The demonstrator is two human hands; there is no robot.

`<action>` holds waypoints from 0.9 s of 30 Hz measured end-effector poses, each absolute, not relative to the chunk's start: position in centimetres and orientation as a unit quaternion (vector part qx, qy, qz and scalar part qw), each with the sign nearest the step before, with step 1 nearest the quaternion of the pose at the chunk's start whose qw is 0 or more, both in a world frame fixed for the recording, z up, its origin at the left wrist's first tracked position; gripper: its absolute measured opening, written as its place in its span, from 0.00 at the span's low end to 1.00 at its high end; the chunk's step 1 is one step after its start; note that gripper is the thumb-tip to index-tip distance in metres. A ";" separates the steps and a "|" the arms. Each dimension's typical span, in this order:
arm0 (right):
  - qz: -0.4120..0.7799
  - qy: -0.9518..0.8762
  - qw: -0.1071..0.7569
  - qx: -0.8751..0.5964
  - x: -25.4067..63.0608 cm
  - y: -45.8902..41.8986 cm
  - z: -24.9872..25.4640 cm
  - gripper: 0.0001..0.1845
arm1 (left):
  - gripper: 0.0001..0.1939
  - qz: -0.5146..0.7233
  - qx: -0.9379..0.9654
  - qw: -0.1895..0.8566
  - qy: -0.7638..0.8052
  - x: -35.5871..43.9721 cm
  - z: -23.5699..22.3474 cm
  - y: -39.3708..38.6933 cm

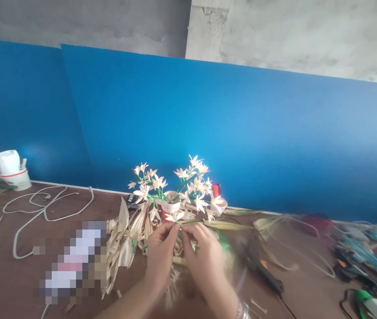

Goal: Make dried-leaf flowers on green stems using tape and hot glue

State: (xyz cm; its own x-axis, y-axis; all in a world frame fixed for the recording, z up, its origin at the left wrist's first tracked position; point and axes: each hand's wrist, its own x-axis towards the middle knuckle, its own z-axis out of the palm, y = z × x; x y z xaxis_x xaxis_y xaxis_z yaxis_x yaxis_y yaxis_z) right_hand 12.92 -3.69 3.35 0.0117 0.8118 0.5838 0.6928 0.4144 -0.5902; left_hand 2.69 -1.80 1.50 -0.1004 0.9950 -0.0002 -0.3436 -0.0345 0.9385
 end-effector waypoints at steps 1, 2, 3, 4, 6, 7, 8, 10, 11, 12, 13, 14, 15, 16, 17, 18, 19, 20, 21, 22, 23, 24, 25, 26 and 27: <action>0.129 -0.678 0.481 -0.542 13.3 -3.7 3.9 0.08 | 0.11 0.603 0.416 0.530 0.427 2.5 1.4 -1.5; 0.193 -0.646 0.497 -0.546 13.6 -3.7 4.4 0.09 | 0.10 0.601 0.450 0.503 0.429 2.3 1.4 -1.3; 0.252 -0.608 0.515 -0.549 14.0 -3.7 4.9 0.12 | 0.10 0.598 0.476 0.482 0.429 2.2 1.4 -1.0; 0.301 -0.571 0.531 -0.549 14.3 -3.7 5.3 0.14 | 0.10 0.592 0.494 0.473 0.426 2.1 1.5 -0.9; 0.378 -0.505 0.552 -0.545 14.8 -3.5 5.8 0.18 | 0.11 0.574 0.521 0.484 0.405 2.0 1.7 -0.7; 0.409 -0.482 0.557 -0.538 15.0 -3.4 5.8 0.19 | 0.11 0.562 0.532 0.501 0.387 2.0 1.8 -0.7; 0.440 -0.465 0.556 -0.529 15.1 -3.3 5.7 0.19 | 0.11 0.551 0.542 0.518 0.366 1.9 1.9 -0.7; 0.492 -0.442 0.553 -0.507 15.3 -3.0 5.4 0.19 | 0.11 0.536 0.560 0.543 0.322 1.8 2.0 -0.6; 0.510 -0.436 0.552 -0.495 15.4 -2.9 5.2 0.18 | 0.11 0.533 0.565 0.551 0.305 1.7 2.0 -0.5; 0.523 -0.434 0.550 -0.485 15.4 -2.8 5.0 0.17 | 0.10 0.531 0.567 0.558 0.292 1.5 2.0 -0.4; 0.533 -0.434 0.546 -0.479 15.6 -2.7 4.9 0.16 | 0.10 0.527 0.567 0.567 0.282 1.4 1.9 -0.3; 0.541 -0.435 0.541 -0.475 15.7 -2.7 4.8 0.15 | 0.10 0.521 0.567 0.576 0.274 1.2 1.9 -0.2; 0.548 -0.437 0.534 -0.474 15.8 -2.7 4.8 0.14 | 0.10 0.509 0.571 0.589 0.262 1.1 1.9 -0.1; 0.555 -0.438 0.525 -0.473 16.0 -2.6 4.8 0.14 | 0.09 0.495 0.575 0.602 0.249 0.9 2.0 -0.1; 0.562 -0.438 0.517 -0.473 16.1 -2.6 4.9 0.14 | 0.09 0.478 0.582 0.615 0.233 0.8 2.1 0.0; 0.569 -0.438 0.511 -0.472 16.2 -2.7 4.9 0.16 | 0.09 0.464 0.587 0.627 0.218 0.6 2.2 0.0; 0.573 -0.439 0.508 -0.471 16.3 -2.7 5.0 0.18 | 0.09 0.451 0.592 0.635 0.207 0.5 2.3 0.0; 0.571 -0.442 0.505 -0.473 16.3 -2.8 5.1 0.20 | 0.09 0.441 0.595 0.642 0.198 0.4 2.5 0.0; 0.567 -0.447 0.502 -0.477 16.3 -2.8 5.2 0.21 | 0.09 0.432 0.599 0.646 0.192 0.4 2.6 0.0; 0.564 -0.449 0.498 -0.483 16.2 -3.0 5.3 0.20 | 0.09 0.423 0.603 0.650 0.186 0.3 2.7 0.0; 0.563 -0.447 0.494 -0.490 16.2 -3.1 5.5 0.18 | 0.09 0.411 0.608 0.655 0.181 0.2 2.8 0.0; 0.564 -0.444 0.490 -0.495 16.1 -3.2 5.6 0.15 | 0.09 0.398 0.612 0.660 0.176 0.2 2.8 0.0; 0.571 -0.439 0.485 -0.496 16.1 -3.2 5.7 0.12 | 0.09 0.386 0.614 0.667 0.174 0.1 2.9 0.0; 0.586 -0.438 0.474 -0.490 16.1 -3.3 5.8 0.10 | 0.10 0.376 0.613 0.673 0.173 0.0 2.9 -0.1; 0.605 -0.440 0.461 -0.477 16.2 -3.3 5.8 0.10 | 0.10 0.366 0.613 0.680 0.171 -0.1 3.0 -0.1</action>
State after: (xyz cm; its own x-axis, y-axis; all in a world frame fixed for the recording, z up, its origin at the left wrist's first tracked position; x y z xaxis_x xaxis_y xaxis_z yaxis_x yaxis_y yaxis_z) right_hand 16.19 -3.29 5.81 -0.1196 0.9778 -0.1722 -0.1373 -0.1880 -0.9725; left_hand -0.07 -0.10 2.97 0.6744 0.7061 0.2158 -0.2874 -0.0182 0.9577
